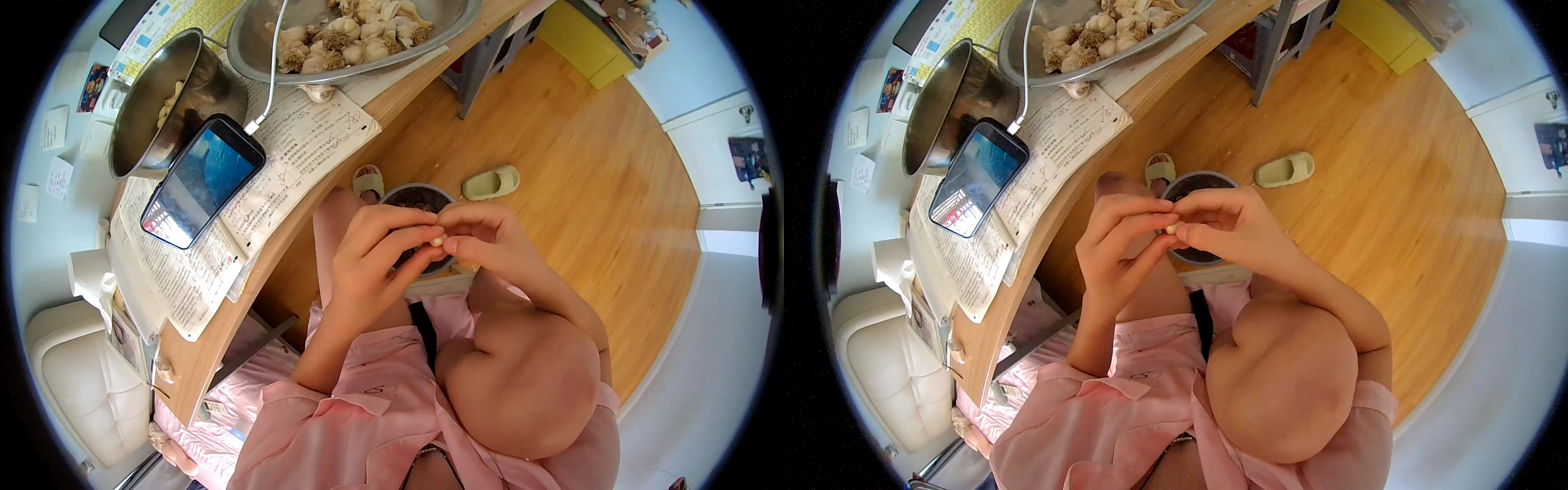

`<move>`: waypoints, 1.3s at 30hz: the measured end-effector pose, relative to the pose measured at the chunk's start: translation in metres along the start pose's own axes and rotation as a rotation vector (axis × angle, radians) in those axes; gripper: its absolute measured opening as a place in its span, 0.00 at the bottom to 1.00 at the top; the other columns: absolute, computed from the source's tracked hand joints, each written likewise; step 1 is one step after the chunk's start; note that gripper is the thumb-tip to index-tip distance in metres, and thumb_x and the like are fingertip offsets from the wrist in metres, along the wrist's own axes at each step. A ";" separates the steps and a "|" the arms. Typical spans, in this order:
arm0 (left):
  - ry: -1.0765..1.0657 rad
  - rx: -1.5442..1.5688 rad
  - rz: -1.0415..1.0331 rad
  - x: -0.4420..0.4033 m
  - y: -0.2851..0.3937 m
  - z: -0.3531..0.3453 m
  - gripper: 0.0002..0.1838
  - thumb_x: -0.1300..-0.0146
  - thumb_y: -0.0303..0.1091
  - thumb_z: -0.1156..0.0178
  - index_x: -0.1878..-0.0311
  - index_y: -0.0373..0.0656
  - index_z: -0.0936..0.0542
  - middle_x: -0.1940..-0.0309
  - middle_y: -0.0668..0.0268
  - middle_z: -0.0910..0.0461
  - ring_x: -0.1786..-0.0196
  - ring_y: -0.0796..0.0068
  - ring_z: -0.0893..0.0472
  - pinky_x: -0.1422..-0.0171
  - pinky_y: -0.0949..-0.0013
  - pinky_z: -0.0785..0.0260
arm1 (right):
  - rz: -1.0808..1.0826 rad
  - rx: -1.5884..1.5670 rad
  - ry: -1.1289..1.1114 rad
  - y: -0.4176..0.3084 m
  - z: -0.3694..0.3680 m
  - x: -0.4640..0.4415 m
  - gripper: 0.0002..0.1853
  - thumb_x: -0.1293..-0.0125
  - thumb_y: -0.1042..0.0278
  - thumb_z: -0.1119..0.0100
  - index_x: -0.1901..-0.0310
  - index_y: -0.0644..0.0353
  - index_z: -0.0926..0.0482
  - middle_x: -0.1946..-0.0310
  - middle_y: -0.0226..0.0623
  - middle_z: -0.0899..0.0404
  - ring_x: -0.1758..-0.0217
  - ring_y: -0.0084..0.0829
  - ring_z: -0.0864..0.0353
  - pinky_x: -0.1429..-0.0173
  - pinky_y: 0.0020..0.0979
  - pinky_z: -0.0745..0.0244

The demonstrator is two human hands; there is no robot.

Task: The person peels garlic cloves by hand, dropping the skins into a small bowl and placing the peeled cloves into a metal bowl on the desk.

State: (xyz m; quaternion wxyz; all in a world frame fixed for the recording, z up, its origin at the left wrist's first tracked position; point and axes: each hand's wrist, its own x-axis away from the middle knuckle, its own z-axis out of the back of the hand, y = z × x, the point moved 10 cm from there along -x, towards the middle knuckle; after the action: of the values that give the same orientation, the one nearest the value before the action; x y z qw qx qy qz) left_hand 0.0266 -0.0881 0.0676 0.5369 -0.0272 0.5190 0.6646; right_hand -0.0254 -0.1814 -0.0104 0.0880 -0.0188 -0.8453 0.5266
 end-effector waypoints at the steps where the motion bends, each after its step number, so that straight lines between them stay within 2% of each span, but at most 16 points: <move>1: -0.002 -0.011 -0.007 0.000 0.001 0.000 0.13 0.56 0.24 0.32 0.64 0.42 0.19 0.62 0.66 0.21 0.61 0.67 0.23 0.58 0.69 0.32 | 0.010 0.009 -0.007 0.000 0.000 0.000 0.10 0.39 0.78 0.43 0.56 0.69 0.22 0.62 0.35 0.21 0.58 0.21 0.22 0.53 0.22 0.26; 13: 0.006 -0.036 -0.034 0.001 0.003 -0.002 0.13 0.57 0.24 0.32 0.64 0.40 0.20 0.62 0.66 0.21 0.62 0.67 0.22 0.59 0.69 0.32 | 0.024 0.023 -0.011 0.004 0.003 0.000 0.10 0.40 0.79 0.46 0.56 0.70 0.23 0.61 0.36 0.21 0.58 0.21 0.22 0.52 0.22 0.26; 25: -0.026 0.027 0.042 0.003 -0.009 -0.002 0.13 0.56 0.23 0.31 0.64 0.38 0.18 0.62 0.62 0.20 0.58 0.67 0.22 0.53 0.71 0.32 | -0.012 -0.028 -0.010 0.004 0.001 -0.001 0.10 0.40 0.81 0.46 0.56 0.71 0.23 0.61 0.36 0.21 0.56 0.22 0.22 0.51 0.23 0.25; 28: -0.039 0.062 0.064 0.003 -0.012 -0.002 0.13 0.56 0.23 0.32 0.64 0.38 0.19 0.62 0.61 0.20 0.58 0.67 0.22 0.52 0.71 0.32 | -0.014 -0.038 -0.008 0.008 0.002 -0.002 0.10 0.39 0.79 0.46 0.56 0.71 0.23 0.61 0.37 0.21 0.58 0.23 0.21 0.52 0.23 0.25; 31: -0.040 0.167 0.110 0.005 -0.020 -0.003 0.13 0.56 0.22 0.32 0.63 0.37 0.19 0.62 0.60 0.21 0.57 0.66 0.22 0.51 0.70 0.31 | -0.180 -0.044 -0.002 0.015 0.002 0.001 0.11 0.40 0.76 0.45 0.56 0.70 0.22 0.59 0.39 0.21 0.59 0.29 0.20 0.53 0.27 0.24; 34: -0.070 0.246 0.158 0.006 -0.025 -0.002 0.14 0.55 0.22 0.32 0.62 0.36 0.19 0.60 0.58 0.22 0.55 0.66 0.23 0.50 0.68 0.31 | -0.268 -0.159 0.022 0.025 0.001 0.002 0.13 0.38 0.72 0.44 0.54 0.69 0.23 0.59 0.41 0.21 0.59 0.29 0.19 0.53 0.27 0.23; 37: 0.051 0.268 0.227 0.002 -0.024 0.007 0.13 0.54 0.23 0.33 0.61 0.41 0.18 0.57 0.61 0.23 0.57 0.68 0.23 0.53 0.71 0.31 | -0.248 -0.092 0.021 0.024 -0.001 0.000 0.13 0.37 0.67 0.41 0.53 0.63 0.21 0.63 0.35 0.19 0.62 0.22 0.19 0.55 0.22 0.24; 39: 0.068 0.235 0.161 0.004 -0.020 0.009 0.13 0.54 0.22 0.33 0.62 0.42 0.18 0.56 0.59 0.24 0.56 0.68 0.24 0.53 0.71 0.30 | -0.252 -0.109 0.015 0.025 -0.001 -0.001 0.13 0.37 0.66 0.41 0.53 0.62 0.21 0.63 0.35 0.18 0.62 0.22 0.19 0.55 0.22 0.24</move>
State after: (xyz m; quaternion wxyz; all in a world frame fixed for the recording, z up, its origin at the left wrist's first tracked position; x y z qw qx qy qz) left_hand 0.0442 -0.0813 0.0556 0.4634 0.0548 0.6116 0.6389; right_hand -0.0261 -0.1691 -0.0321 0.1586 0.0789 -0.8676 0.4647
